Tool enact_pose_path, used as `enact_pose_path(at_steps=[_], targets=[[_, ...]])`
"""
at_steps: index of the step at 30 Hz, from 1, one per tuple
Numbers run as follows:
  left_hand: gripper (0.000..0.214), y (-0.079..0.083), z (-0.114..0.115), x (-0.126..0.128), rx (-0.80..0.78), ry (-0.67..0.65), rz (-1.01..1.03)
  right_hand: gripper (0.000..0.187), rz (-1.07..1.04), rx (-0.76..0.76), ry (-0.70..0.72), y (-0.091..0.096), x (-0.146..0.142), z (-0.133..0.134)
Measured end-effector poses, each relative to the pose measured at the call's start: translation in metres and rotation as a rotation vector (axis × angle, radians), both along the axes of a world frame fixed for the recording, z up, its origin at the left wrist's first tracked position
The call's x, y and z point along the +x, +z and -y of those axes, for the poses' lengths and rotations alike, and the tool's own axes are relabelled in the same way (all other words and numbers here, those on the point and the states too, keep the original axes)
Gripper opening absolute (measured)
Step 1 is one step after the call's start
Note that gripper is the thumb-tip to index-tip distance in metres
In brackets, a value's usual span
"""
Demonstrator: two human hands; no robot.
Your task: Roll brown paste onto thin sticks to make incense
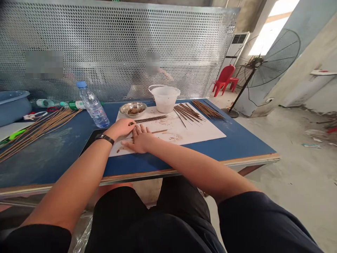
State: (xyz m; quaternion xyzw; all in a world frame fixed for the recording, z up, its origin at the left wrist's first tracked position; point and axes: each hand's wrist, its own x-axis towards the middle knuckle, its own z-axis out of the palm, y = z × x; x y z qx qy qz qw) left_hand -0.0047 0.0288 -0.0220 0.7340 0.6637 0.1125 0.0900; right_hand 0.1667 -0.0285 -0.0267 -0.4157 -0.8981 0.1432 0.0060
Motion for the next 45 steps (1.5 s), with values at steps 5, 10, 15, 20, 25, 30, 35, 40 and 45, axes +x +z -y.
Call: enact_pose_path(at_steps=[5,10,15,20,25,30,35,40,45], targets=[[0.037,0.004,0.002,0.000,-0.003,-0.014,-0.039,0.112,0.004,0.022,0.087,-0.002,0.015,0.018],[0.033,0.003,0.002,0.004,0.007,-0.009,-0.066,0.112,-0.041,0.015,0.161,-0.002,0.043,0.068],[0.031,0.002,0.001,0.003,0.017,-0.007,-0.048,0.111,0.003,0.030,0.101,-0.004,0.025,0.061],[0.029,0.007,0.003,-0.002,0.144,0.029,-0.040,0.111,-0.010,0.008,0.010,-0.003,-0.013,0.016],[0.028,0.011,0.003,-0.002,0.193,0.125,-0.051,0.110,0.011,-0.005,0.032,-0.003,-0.015,0.020],[0.024,0.008,0.003,0.001,0.166,0.071,-0.007,0.110,-0.094,0.206,0.132,-0.009,0.017,0.043],[0.025,0.011,0.007,0.002,0.098,0.067,0.039,0.066,-0.085,0.292,-0.130,0.000,0.089,-0.004],[0.029,0.013,0.009,0.005,0.051,0.070,0.040,0.028,-0.034,0.284,-0.084,0.002,0.155,-0.054],[0.025,0.009,0.008,0.003,0.029,0.033,0.060,0.024,0.046,0.362,0.078,-0.008,0.161,-0.060]])
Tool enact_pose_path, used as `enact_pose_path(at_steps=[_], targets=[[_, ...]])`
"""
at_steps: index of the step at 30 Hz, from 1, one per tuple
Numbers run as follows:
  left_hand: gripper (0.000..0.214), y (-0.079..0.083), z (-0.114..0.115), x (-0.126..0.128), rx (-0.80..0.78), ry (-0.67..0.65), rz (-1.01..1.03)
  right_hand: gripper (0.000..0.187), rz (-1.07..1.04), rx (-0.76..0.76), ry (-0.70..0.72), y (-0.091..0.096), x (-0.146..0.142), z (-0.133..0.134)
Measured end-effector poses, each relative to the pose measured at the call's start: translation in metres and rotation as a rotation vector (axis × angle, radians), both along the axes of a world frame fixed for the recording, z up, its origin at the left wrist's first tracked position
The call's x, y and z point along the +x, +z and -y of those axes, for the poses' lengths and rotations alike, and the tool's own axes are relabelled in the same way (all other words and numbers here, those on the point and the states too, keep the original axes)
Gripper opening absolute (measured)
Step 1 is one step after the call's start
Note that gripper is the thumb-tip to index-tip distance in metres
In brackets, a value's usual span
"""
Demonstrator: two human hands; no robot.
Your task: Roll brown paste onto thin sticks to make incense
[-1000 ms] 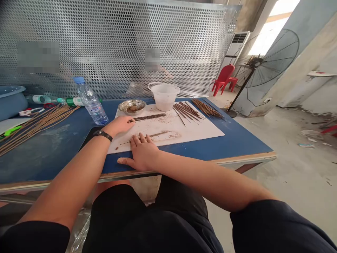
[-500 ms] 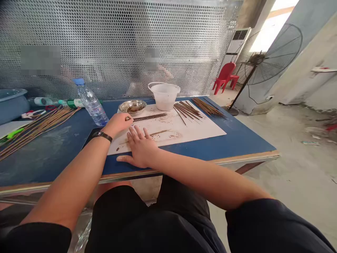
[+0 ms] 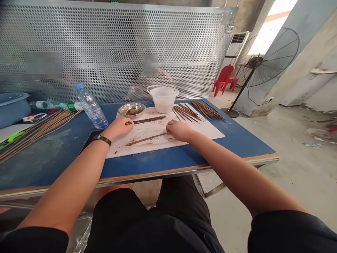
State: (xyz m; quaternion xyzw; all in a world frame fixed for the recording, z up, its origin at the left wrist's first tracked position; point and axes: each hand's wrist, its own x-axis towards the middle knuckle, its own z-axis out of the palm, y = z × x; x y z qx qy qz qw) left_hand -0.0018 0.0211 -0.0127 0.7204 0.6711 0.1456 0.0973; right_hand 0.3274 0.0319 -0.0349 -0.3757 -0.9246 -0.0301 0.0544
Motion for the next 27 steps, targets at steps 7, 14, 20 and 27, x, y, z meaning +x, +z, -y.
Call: enact_pose_path(at_steps=[7,14,20,27], targets=[[0.021,-0.002,-0.005,-0.004,0.008,-0.008,-0.011,0.023,0.069,0.080,0.038,-0.002,0.027,0.005],[0.022,-0.008,-0.009,-0.009,0.015,-0.027,-0.002,0.026,0.211,0.057,-0.107,0.015,0.048,0.004],[0.025,-0.004,-0.003,-0.005,-0.045,-0.021,-0.017,0.047,0.068,0.050,-0.087,0.017,-0.022,0.033],[0.026,-0.001,-0.001,-0.002,-0.061,-0.015,-0.038,0.110,-0.043,-0.105,0.002,-0.023,-0.062,0.070]])
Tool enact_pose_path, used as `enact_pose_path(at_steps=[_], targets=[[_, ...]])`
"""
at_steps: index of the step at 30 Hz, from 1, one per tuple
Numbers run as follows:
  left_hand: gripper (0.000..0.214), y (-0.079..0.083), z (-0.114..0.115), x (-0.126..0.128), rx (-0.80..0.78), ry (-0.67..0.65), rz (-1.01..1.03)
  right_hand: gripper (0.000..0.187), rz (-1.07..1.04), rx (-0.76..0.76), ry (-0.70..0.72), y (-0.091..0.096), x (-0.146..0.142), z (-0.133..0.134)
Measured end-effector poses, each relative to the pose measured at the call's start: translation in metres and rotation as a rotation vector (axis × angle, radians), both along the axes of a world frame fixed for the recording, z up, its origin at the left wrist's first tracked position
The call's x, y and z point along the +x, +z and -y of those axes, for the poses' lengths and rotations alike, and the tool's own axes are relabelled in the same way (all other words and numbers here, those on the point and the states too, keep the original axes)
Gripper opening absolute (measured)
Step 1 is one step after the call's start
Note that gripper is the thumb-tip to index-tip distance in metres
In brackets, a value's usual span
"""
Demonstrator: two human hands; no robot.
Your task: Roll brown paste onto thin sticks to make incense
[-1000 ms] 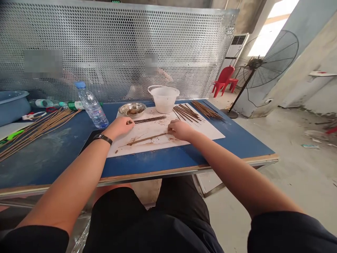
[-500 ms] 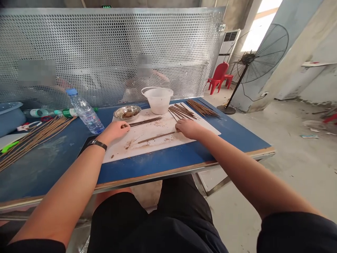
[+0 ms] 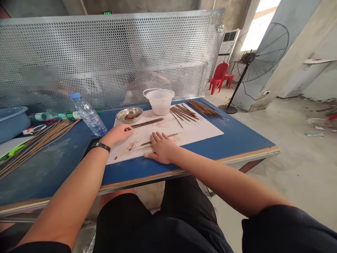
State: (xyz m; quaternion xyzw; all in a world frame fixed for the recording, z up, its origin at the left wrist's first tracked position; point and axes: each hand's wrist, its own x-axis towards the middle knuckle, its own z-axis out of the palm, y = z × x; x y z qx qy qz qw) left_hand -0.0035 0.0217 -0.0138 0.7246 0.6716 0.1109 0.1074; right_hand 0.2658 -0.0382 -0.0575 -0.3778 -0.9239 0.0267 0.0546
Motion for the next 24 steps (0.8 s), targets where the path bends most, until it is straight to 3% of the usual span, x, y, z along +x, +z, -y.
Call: enact_pose_path(at_steps=[7,10,18,21,24], targets=[[0.027,-0.005,-0.009,-0.002,0.021,-0.041,-0.019,0.116,-0.015,0.036,0.034,-0.001,0.023,0.047],[0.029,-0.007,-0.012,-0.004,0.023,-0.022,-0.021,0.115,-0.030,0.004,0.024,0.001,0.013,0.035],[0.030,-0.003,-0.007,0.000,0.003,-0.022,-0.004,0.114,-0.015,-0.153,-0.064,0.011,-0.039,-0.041],[0.032,-0.002,-0.006,0.000,-0.002,-0.015,-0.009,0.115,-0.020,-0.184,-0.054,0.013,-0.038,-0.038],[0.031,-0.005,-0.008,-0.002,0.026,-0.035,0.002,0.116,-0.029,-0.172,0.016,0.011,-0.022,-0.011]])
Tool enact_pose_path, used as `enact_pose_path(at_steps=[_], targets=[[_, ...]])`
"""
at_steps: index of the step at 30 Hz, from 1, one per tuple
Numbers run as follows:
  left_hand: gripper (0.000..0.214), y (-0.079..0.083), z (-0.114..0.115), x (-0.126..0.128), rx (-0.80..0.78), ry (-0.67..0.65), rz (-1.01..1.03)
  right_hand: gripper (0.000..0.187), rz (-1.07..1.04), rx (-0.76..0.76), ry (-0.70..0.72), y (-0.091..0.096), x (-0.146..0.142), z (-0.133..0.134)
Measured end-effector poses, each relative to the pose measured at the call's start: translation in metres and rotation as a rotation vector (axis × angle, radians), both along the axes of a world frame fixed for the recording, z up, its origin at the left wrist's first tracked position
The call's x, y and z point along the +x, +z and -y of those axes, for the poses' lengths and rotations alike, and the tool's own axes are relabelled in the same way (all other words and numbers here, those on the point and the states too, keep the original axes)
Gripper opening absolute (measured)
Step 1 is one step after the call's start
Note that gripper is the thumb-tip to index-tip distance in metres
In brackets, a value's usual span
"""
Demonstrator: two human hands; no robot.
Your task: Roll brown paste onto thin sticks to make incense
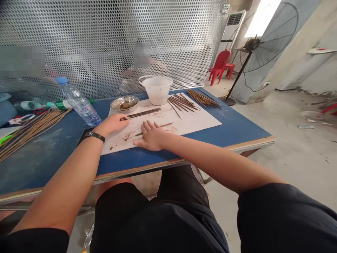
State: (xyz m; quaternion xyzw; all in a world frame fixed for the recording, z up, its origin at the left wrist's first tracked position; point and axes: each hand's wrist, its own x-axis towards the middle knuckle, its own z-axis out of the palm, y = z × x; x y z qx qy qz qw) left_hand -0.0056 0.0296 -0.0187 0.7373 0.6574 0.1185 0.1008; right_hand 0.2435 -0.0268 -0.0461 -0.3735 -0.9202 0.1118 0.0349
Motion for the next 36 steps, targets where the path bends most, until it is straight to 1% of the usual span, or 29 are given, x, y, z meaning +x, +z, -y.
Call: enact_pose_path(at_steps=[2,4,6,7,8,10,12,16,19,20,22,26,28,30,33,36], targets=[[0.031,-0.002,-0.002,-0.002,0.008,0.001,-0.002,0.116,-0.036,0.038,0.056,-0.002,0.013,0.025],[0.032,-0.004,-0.004,-0.002,0.004,0.011,-0.011,0.116,-0.052,0.058,0.078,-0.005,0.023,0.048],[0.031,-0.004,-0.005,-0.002,0.001,0.006,-0.015,0.117,-0.040,0.064,0.071,-0.006,0.026,0.064],[0.031,-0.004,-0.005,-0.002,0.000,0.003,-0.014,0.119,-0.030,0.063,0.060,-0.007,0.025,0.067],[0.031,-0.004,-0.005,-0.002,0.002,0.000,-0.013,0.120,-0.021,0.060,0.045,-0.007,0.022,0.068],[0.030,-0.004,-0.005,-0.002,0.013,-0.003,-0.011,0.122,-0.020,0.056,0.011,-0.008,0.011,0.059],[0.029,-0.004,-0.005,-0.002,0.024,-0.006,-0.008,0.122,-0.037,0.054,-0.015,-0.008,-0.003,0.041],[0.029,-0.003,-0.003,-0.001,0.014,-0.023,-0.005,0.116,-0.057,0.036,-0.041,-0.006,-0.033,-0.006],[0.031,-0.002,-0.001,0.000,0.012,-0.029,-0.015,0.111,-0.024,0.019,-0.065,-0.004,-0.043,-0.025],[0.031,-0.001,-0.001,0.000,0.011,-0.026,-0.020,0.110,-0.011,0.017,-0.061,-0.004,-0.043,-0.025],[0.033,0.000,0.001,0.001,0.002,-0.022,-0.028,0.109,-0.003,0.017,-0.026,-0.003,-0.038,-0.018],[0.035,0.002,0.004,0.004,-0.030,-0.004,-0.045,0.114,-0.040,0.014,0.095,-0.002,-0.010,0.019],[0.035,0.002,0.004,0.007,-0.029,0.011,-0.069,0.113,-0.058,0.015,0.137,-0.001,0.003,0.038],[0.034,0.002,0.004,0.011,-0.019,0.030,-0.093,0.113,-0.066,0.016,0.159,-0.001,0.011,0.051],[0.036,0.002,0.005,0.021,-0.017,0.081,-0.117,0.115,-0.055,0.007,0.145,0.000,0.008,0.052],[0.038,0.002,0.008,0.029,0.000,0.117,-0.131,0.113,0.006,-0.004,0.092,0.002,-0.010,0.032]])
